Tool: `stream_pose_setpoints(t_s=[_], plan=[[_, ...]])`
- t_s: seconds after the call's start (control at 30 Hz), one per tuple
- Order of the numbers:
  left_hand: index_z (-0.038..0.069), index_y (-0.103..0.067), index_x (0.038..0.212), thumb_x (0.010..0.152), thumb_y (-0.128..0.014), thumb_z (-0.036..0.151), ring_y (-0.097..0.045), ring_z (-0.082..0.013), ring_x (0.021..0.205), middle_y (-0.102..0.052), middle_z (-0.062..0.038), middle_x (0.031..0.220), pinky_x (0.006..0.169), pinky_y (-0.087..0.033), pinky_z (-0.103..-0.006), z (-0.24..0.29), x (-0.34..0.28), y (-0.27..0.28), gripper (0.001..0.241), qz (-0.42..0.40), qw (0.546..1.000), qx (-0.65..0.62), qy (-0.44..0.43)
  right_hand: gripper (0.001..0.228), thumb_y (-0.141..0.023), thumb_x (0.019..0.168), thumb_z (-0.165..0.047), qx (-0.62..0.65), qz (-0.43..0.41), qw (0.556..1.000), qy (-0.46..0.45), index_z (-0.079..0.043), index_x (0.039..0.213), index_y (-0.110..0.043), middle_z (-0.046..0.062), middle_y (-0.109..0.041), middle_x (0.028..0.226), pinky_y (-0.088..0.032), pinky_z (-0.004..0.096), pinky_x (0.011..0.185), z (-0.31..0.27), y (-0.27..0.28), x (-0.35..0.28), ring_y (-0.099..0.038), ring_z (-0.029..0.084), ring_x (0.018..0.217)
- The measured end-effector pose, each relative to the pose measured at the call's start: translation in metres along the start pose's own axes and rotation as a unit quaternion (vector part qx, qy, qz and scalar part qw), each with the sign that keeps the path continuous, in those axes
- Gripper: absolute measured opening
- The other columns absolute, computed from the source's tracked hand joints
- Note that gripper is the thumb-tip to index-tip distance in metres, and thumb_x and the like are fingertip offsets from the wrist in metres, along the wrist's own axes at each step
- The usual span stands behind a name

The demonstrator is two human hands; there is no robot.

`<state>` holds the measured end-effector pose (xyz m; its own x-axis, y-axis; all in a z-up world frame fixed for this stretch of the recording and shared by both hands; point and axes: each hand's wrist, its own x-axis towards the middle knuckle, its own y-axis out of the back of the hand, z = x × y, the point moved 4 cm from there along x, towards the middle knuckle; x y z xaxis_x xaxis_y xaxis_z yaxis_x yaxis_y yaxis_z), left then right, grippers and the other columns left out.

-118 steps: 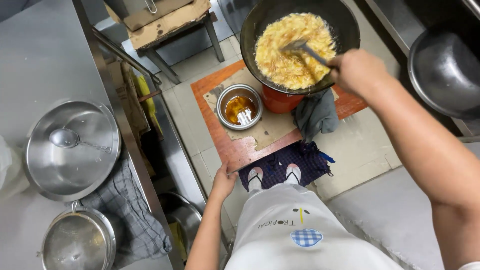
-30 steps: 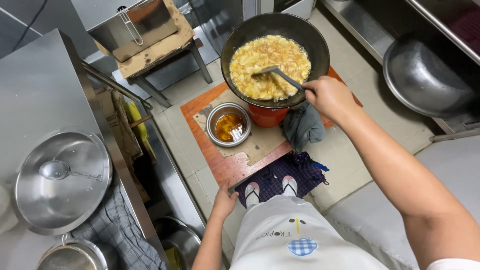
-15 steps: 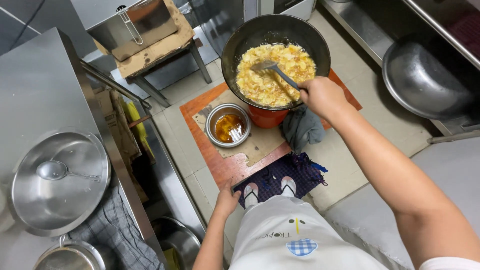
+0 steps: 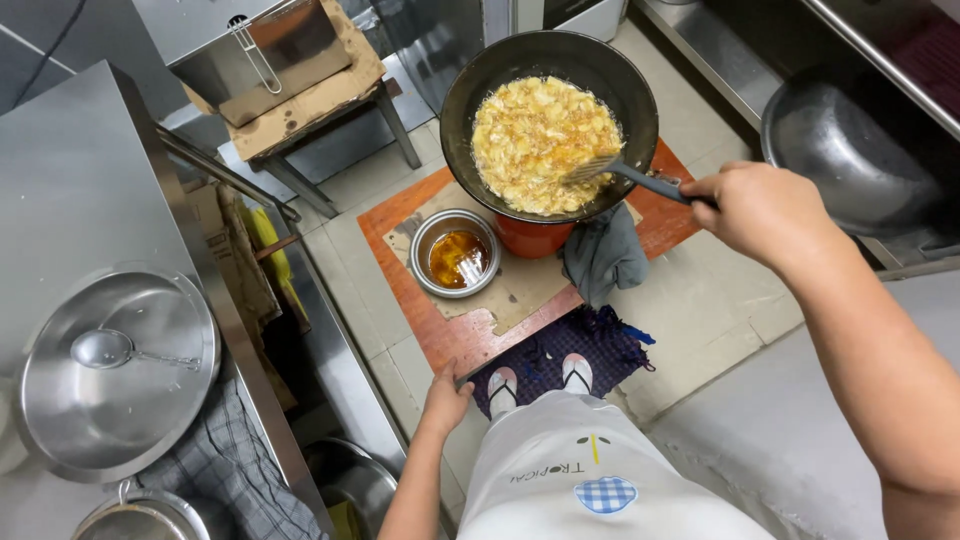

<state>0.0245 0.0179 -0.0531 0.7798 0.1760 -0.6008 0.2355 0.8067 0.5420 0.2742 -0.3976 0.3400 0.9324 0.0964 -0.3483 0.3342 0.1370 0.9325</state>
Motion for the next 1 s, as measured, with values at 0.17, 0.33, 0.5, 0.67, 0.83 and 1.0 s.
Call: stream_pose_setpoints(t_s=[0.17, 0.33, 0.5, 0.67, 0.83, 1.0], plan=[[0.016, -0.037, 0.164, 0.094, -0.072, 0.028, -0.057, -0.0357, 0.141, -0.05, -0.024, 0.157, 0.121, -0.041, -0.0388, 0.001, 0.001, -0.002, 0.079, 0.002, 1.0, 0.002, -0.004, 0.038, -0.061, 0.101, -0.036, 0.025, 0.038, 0.999, 0.028, -0.034, 0.138, -0.073, 0.003, -0.074, 0.112, -0.063, 0.048, 0.062, -0.014, -0.027, 0.03, -0.072, 0.027, 0.106], [0.015, -0.039, 0.163, 0.093, -0.073, 0.027, -0.058, -0.0363, 0.14, -0.052, -0.024, 0.155, 0.121, -0.041, -0.0385, -0.001, 0.005, -0.01, 0.079, 0.002, 0.999, 0.014, -0.029, 0.036, -0.058, 0.099, -0.022, 0.111, 0.171, 0.976, 0.072, -0.03, 0.127, -0.08, 0.005, -0.072, 0.105, -0.056, 0.054, 0.048, -0.041, -0.064, 0.077, -0.072, 0.035, 0.094], [0.018, -0.039, 0.164, 0.094, -0.071, 0.031, -0.063, -0.0329, 0.134, -0.056, -0.022, 0.151, 0.117, -0.046, -0.0397, -0.006, -0.005, 0.001, 0.077, 0.01, 1.0, -0.002, -0.008, 0.039, -0.056, 0.1, -0.028, 0.06, 0.105, 0.988, 0.094, -0.032, 0.133, -0.075, 0.002, -0.069, 0.105, -0.058, 0.05, 0.05, -0.052, -0.062, 0.069, -0.074, 0.031, 0.091], [0.017, -0.041, 0.162, 0.094, -0.07, 0.029, -0.065, -0.0323, 0.133, -0.058, -0.023, 0.148, 0.112, -0.049, -0.0394, -0.022, -0.011, -0.003, 0.076, 0.017, 1.0, -0.01, 0.002, 0.035, -0.064, 0.099, -0.031, 0.034, 0.108, 0.99, 0.08, -0.031, 0.132, -0.076, 0.008, -0.076, 0.104, -0.062, 0.052, 0.061, -0.041, -0.038, 0.084, -0.074, 0.036, 0.097], [0.013, -0.04, 0.162, 0.094, -0.072, 0.027, -0.063, -0.033, 0.136, -0.057, -0.024, 0.15, 0.112, -0.05, -0.0395, -0.022, -0.009, -0.009, 0.077, 0.012, 1.0, -0.012, -0.004, 0.036, -0.066, 0.098, -0.028, 0.087, 0.118, 0.984, 0.104, -0.027, 0.131, -0.078, 0.007, -0.069, 0.097, -0.058, 0.049, 0.052, -0.062, -0.042, 0.087, -0.07, 0.032, 0.085], [0.023, -0.041, 0.162, 0.094, -0.071, 0.029, -0.068, -0.0309, 0.129, -0.06, -0.025, 0.143, 0.108, -0.052, -0.0409, -0.036, -0.016, -0.006, 0.074, 0.011, 0.999, -0.033, 0.031, 0.032, -0.057, 0.108, -0.041, -0.042, -0.013, 0.999, 0.006, -0.037, 0.135, -0.073, -0.008, -0.08, 0.116, -0.067, 0.04, 0.065, -0.049, 0.017, 0.044, -0.077, 0.021, 0.103]])
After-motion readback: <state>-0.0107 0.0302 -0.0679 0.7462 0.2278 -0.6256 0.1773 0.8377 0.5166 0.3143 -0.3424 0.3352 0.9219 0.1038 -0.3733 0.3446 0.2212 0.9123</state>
